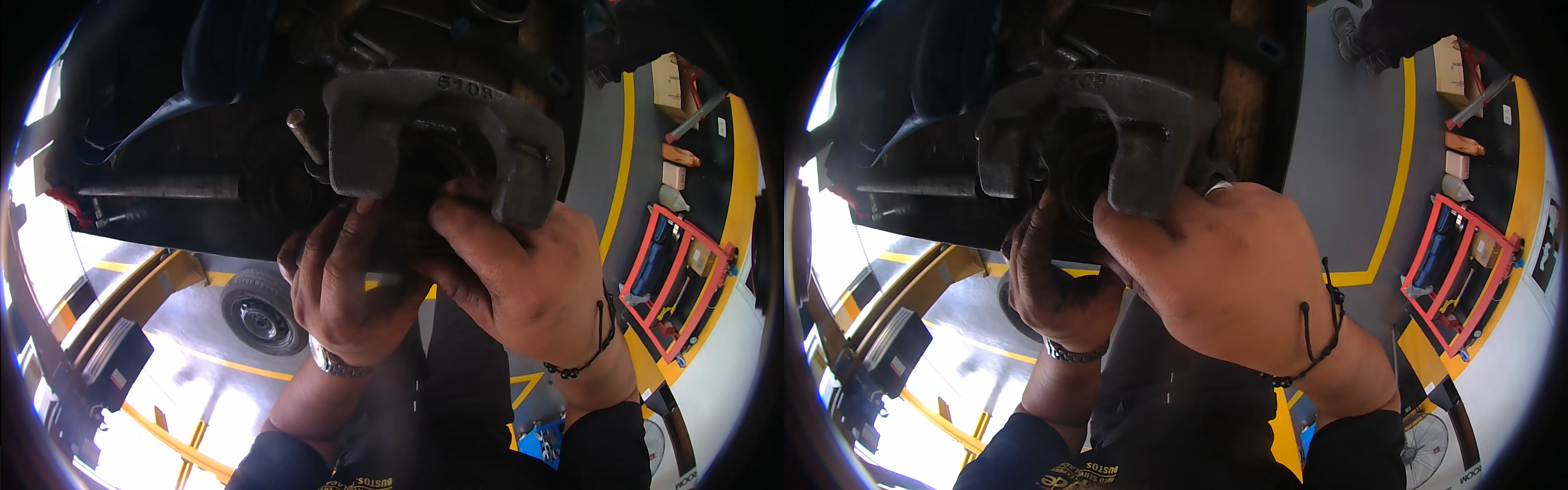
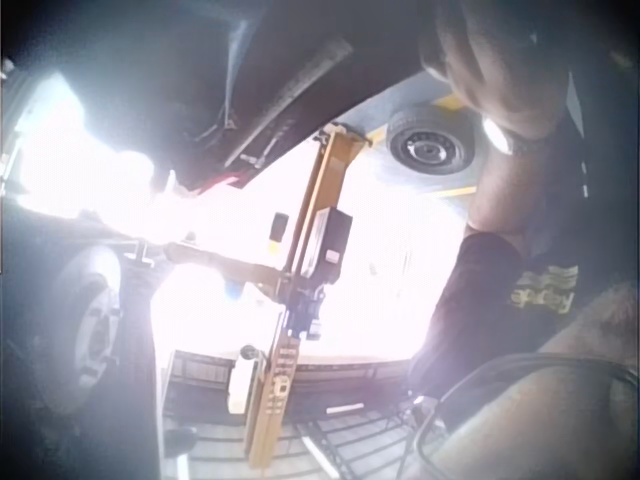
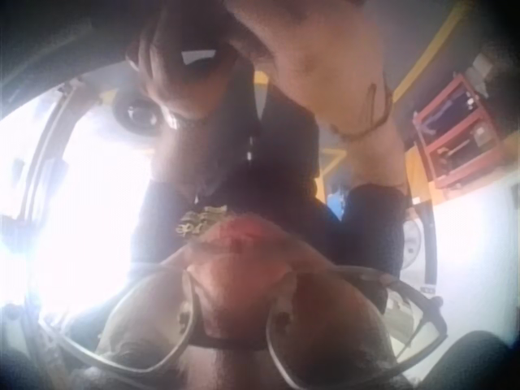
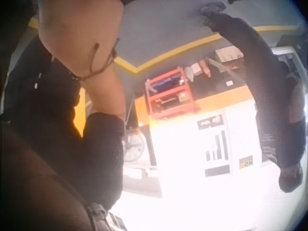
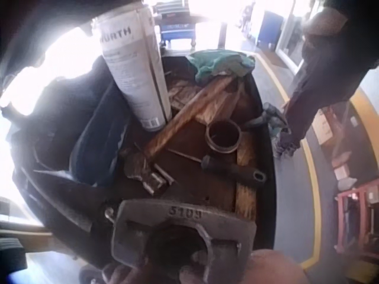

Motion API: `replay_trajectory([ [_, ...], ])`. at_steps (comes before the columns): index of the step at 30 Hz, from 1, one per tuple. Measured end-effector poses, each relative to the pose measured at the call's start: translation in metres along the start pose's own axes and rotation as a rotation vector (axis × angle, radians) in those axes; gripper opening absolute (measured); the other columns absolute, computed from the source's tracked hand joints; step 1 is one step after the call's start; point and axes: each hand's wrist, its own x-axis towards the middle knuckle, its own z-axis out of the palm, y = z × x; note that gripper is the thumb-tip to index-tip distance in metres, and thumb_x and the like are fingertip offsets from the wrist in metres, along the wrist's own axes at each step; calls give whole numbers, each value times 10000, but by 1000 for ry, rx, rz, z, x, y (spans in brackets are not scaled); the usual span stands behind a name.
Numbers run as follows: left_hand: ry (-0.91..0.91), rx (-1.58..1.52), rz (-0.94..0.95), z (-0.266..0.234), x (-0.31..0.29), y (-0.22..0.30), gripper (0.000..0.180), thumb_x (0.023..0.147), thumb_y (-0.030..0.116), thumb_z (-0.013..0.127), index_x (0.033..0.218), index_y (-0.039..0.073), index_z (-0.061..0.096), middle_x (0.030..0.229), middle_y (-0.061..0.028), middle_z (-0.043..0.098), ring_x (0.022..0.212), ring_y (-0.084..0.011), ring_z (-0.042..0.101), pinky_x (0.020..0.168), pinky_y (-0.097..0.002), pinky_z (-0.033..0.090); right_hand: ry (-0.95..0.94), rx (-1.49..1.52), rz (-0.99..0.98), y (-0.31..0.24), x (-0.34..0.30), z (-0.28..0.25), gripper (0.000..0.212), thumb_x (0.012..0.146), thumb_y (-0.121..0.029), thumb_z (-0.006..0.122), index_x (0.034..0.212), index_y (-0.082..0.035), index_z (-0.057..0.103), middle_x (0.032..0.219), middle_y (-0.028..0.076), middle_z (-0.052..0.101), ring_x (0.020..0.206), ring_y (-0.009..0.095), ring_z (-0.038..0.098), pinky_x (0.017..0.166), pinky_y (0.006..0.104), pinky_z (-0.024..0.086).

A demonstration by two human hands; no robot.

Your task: The person cleans a brake caliper with a cloth, applies lubricant from a blue bottle, and installs brake pads into the caliper. The person then uses sandpaper to smooth a metal component and wipes it with a cloth.

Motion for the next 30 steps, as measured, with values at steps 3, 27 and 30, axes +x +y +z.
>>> replay_trajectory([
  [3, 2, 16, -9, 1, 0, 1, 599, 660, 197, 849, 1226, 43, 729, 1104, -88, 753, 988, -241, 725, 904, -395, 514, 44, -7, -52, 2, 0, 2, 456, 735, -168, 867, 1158, -88, 716, 1147, 134, 708, 948, 358, 722, 765, 402, 602],
  [27, 8, 2, -25, 2, 2, -1, 503, 781, 275, 831, 1231, 82, 719, 1114, -94, 751, 929, -189, 731, 889, -347, 489, 256, 49, 125, -32, 0, 20, 196, 891, -37, 750, 1085, -33, 726, 1113, 164, 673, 949, 321, 681, 811, 381, 554],
  [30, -5, -3, -29, 2, 2, -1, 510, 782, 280, 830, 1239, 83, 718, 1105, -92, 751, 928, -189, 730, 894, -349, 490, 292, -6, 110, -30, -4, 23, 197, 884, -52, 765, 1079, -42, 749, 1208, 198, 657, 1020, 343, 677, 852, 386, 561],
])
